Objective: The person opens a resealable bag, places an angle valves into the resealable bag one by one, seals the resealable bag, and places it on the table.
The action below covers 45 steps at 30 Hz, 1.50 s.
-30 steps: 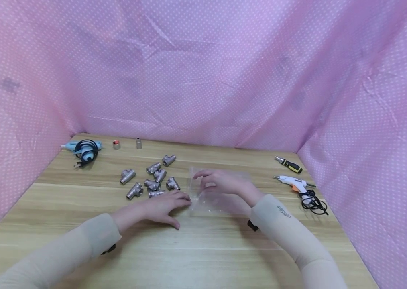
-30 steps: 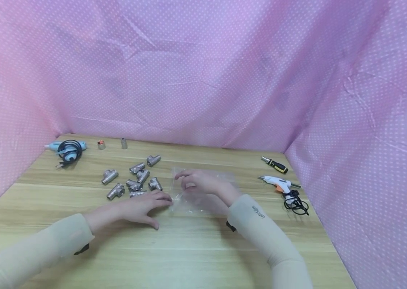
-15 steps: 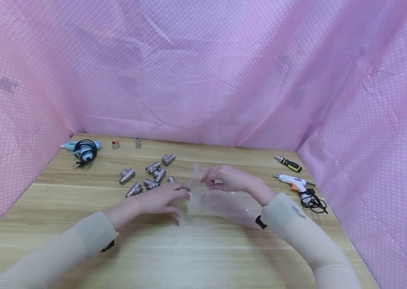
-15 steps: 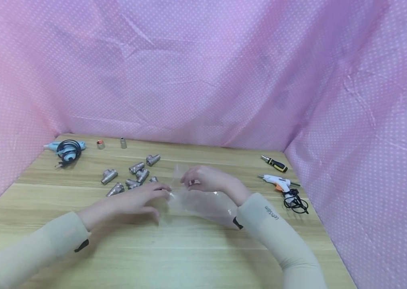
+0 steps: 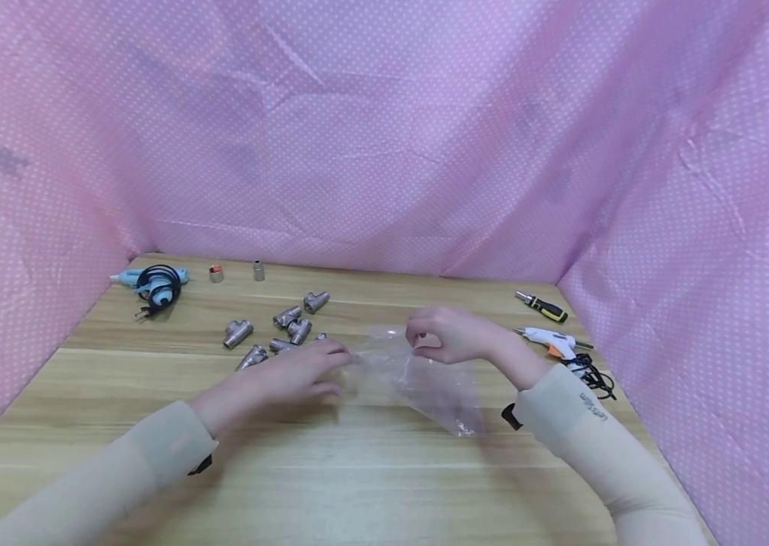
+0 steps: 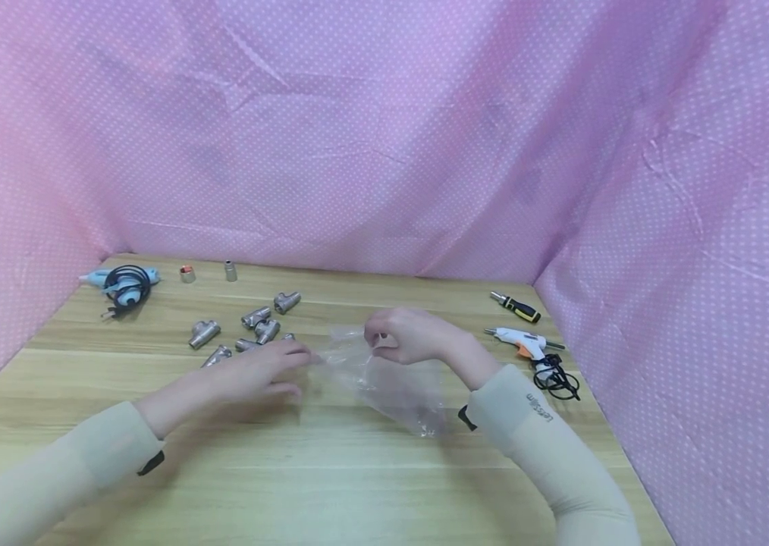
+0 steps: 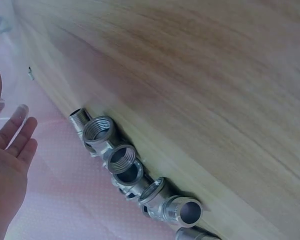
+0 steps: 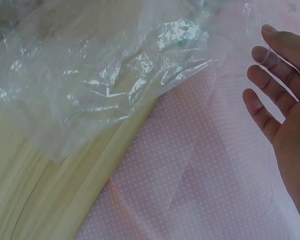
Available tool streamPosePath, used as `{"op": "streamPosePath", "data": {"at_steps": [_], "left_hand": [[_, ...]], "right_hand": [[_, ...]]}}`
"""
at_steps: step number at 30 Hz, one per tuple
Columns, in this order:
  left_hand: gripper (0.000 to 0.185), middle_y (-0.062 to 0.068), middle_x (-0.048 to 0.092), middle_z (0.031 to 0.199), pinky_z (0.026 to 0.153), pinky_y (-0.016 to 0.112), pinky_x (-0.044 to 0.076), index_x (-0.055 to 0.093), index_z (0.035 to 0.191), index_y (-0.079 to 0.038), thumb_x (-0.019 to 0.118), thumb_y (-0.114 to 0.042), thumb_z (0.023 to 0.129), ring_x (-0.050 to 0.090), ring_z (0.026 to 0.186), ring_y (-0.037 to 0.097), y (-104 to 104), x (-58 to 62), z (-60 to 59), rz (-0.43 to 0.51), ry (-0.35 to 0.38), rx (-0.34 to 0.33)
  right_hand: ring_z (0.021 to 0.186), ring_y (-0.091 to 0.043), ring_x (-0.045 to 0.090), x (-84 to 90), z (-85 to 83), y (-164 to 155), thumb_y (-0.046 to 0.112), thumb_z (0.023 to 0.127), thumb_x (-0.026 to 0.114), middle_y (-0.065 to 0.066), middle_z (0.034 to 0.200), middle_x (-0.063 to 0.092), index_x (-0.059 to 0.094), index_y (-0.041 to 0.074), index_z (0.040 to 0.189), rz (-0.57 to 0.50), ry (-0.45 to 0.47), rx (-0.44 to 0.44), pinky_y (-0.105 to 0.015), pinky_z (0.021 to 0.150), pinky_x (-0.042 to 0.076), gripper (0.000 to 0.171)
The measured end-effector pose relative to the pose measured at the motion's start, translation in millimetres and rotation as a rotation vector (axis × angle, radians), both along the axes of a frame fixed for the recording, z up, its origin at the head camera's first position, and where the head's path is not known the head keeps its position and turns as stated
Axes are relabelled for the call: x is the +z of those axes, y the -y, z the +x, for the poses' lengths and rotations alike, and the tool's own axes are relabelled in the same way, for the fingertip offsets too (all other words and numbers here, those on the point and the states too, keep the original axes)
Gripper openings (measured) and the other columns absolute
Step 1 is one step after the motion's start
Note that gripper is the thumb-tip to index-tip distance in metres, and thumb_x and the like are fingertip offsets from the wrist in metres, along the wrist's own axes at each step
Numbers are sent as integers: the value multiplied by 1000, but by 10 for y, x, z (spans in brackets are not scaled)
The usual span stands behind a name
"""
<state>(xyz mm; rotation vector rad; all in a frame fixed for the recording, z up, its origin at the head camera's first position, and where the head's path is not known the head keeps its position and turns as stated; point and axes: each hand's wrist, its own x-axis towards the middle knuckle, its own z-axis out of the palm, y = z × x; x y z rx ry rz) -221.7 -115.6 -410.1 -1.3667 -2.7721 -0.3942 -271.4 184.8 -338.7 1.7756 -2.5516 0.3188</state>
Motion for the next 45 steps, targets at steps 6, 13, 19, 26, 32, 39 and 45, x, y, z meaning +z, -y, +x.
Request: {"op": "streamPosePath", "data": {"at_steps": [6,13,19,26,32,39,45], "left_hand": [[54,0,57,122,99,35,46,51,135,-19,61,-43,88,53,114,17,7,42,7,43,-79,-4],[49,3,56,127,103,41,41,54,132,-20,53,-47,92,50,119,21,22,117,33,52,-90,2],[46,7,46,140,108,48,35,55,130,-21,54,-46,92,43,129,28,14,143,63,37,-152,-29],[50,12,36,148,108,54,31,51,134,-24,48,-51,92,34,135,33,3,103,79,17,-208,-55],[51,10,30,152,107,55,31,48,136,-29,44,-55,92,32,137,33,0,71,78,-6,-178,-32],[45,8,37,148,108,53,32,53,132,-25,47,-48,95,37,134,30,-131,92,64,151,92,91],[35,8,60,124,97,41,47,58,126,-10,51,-28,97,58,112,23,-321,120,20,396,256,187]], "right_hand": [[86,-9,58,71,19,-124,16,84,69,7,90,61,62,15,89,-21,-52,-38,-25,76,51,9],[85,-7,57,90,27,-220,20,83,70,8,90,60,64,16,93,-68,-126,-74,-26,74,50,12],[89,-9,55,56,60,-215,33,87,66,8,91,59,66,18,93,-92,-175,-109,-33,80,48,16],[96,-15,60,-39,105,-178,31,85,69,1,98,65,58,17,80,-207,-114,-88,-38,85,49,18],[98,-18,63,-129,131,-120,23,84,71,-7,104,67,55,12,80,-284,57,-53,-34,86,53,20],[96,-19,64,-207,159,-105,21,89,64,-7,103,67,62,11,90,-356,68,4,-33,86,54,10],[94,-18,65,-230,180,-25,19,91,62,-9,100,68,62,4,105,-418,29,19,-32,86,54,21]]}}
